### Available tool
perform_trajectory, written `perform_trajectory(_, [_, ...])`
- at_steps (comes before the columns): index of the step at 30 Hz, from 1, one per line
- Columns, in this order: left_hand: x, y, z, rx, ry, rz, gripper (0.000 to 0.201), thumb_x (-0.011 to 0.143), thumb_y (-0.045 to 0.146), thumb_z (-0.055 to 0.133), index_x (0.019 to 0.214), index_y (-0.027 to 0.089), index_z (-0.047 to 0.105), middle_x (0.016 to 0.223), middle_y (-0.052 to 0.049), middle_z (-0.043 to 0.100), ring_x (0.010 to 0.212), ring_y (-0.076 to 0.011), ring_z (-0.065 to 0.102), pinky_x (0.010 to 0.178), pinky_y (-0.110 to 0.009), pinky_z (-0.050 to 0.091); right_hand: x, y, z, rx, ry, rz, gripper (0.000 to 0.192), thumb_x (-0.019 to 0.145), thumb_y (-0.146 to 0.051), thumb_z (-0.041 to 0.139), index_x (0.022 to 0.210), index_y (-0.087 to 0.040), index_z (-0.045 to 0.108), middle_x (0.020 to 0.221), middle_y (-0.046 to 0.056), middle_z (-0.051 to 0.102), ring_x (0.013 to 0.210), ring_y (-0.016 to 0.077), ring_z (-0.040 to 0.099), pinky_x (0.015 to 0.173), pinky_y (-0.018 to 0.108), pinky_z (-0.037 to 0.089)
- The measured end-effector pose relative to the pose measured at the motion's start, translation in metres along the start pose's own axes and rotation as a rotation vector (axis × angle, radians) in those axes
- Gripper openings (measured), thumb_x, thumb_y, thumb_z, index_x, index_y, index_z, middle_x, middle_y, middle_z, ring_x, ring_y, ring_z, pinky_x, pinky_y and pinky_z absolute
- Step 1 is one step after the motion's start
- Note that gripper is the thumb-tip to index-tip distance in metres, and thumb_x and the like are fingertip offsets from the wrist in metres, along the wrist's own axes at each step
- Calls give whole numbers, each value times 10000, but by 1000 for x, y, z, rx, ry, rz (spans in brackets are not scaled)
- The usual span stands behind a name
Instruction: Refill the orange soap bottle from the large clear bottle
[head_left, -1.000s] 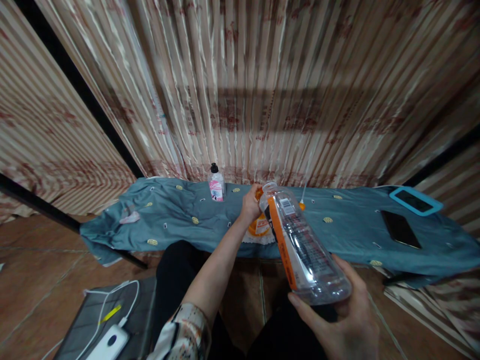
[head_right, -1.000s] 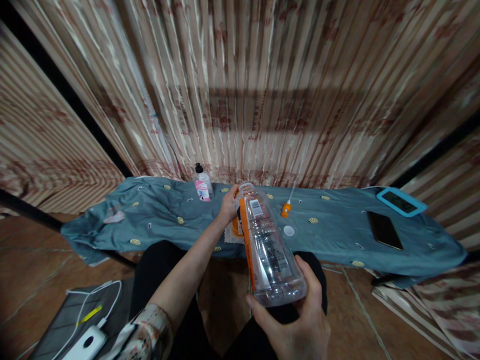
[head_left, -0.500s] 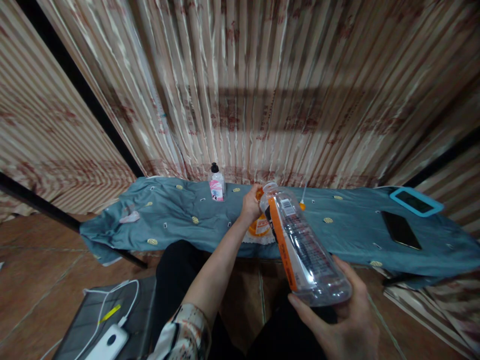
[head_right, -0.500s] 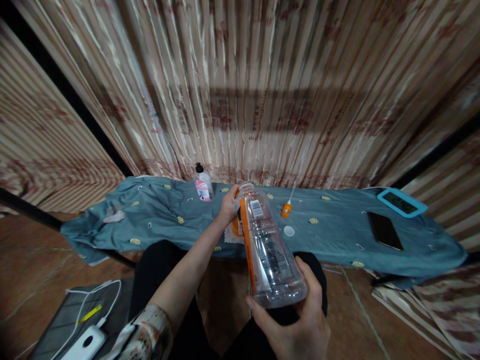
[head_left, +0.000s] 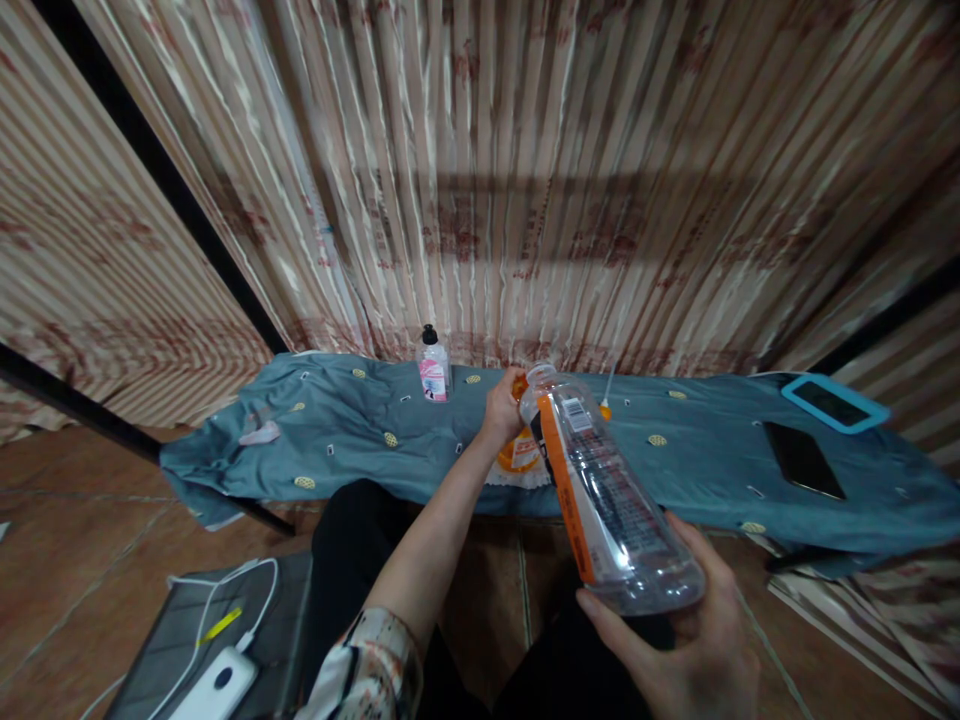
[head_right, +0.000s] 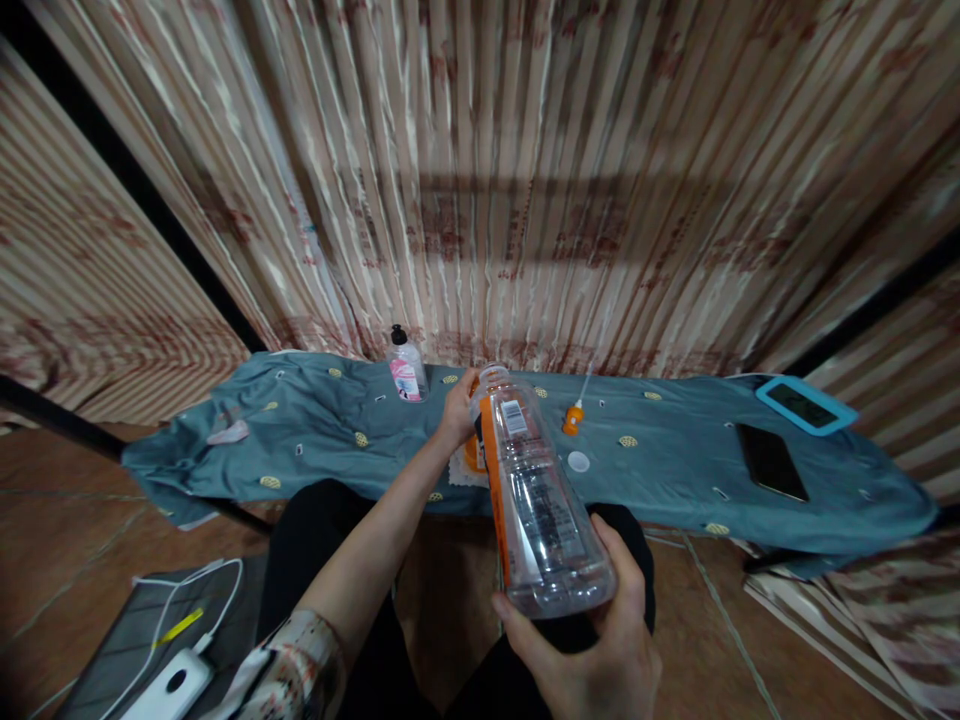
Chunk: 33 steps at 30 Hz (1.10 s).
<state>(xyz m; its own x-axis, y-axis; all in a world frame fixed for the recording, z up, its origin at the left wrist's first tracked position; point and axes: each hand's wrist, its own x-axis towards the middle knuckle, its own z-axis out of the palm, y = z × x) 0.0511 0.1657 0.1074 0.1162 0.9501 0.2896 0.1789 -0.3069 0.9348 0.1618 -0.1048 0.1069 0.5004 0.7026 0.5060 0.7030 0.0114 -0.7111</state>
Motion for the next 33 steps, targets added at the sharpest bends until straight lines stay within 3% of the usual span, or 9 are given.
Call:
perform_trajectory(8, [0,-2,1,-14,13,12,223,739,218,796,929,186,684,837,1,740,811,-185,679,796,-278,531,2,0,-1,-24,11,-107,952,698,-617,853,1445,-126,523,1306,227,678,890,286,783,628,314,661])
perform_trajectory(14, [1,-3,2,-25,15,15,244,723,211,812,929,175,686,848,-5,743,821,-187,691,793,-277,537,1,-7,-1,-62,25,-68,991,675,-709,816,1421,-113,550,1278,222,696,853,281,781,614,315,650])
perform_trajectory(18, [2,-6,3,-43,13,4,268,723,246,820,949,183,691,879,-6,760,846,-194,702,809,-283,545,-2,-5,2,-32,47,83,1013,672,-775,765,1439,-154,539,1343,212,671,947,329,762,686,395,652])
perform_trajectory(24, [2,-9,2,-15,16,13,276,724,228,814,969,189,694,932,-18,765,902,-204,701,844,-290,533,-2,13,9,70,30,9,984,645,-612,881,1460,-192,523,1378,186,627,1022,305,720,648,326,635])
perform_trajectory(33, [2,-8,1,-5,17,8,272,722,212,824,954,174,688,911,-21,757,868,-190,698,828,-278,531,-2,15,8,55,34,-2,980,654,-642,864,1459,-206,517,1393,178,602,1022,305,704,652,330,620])
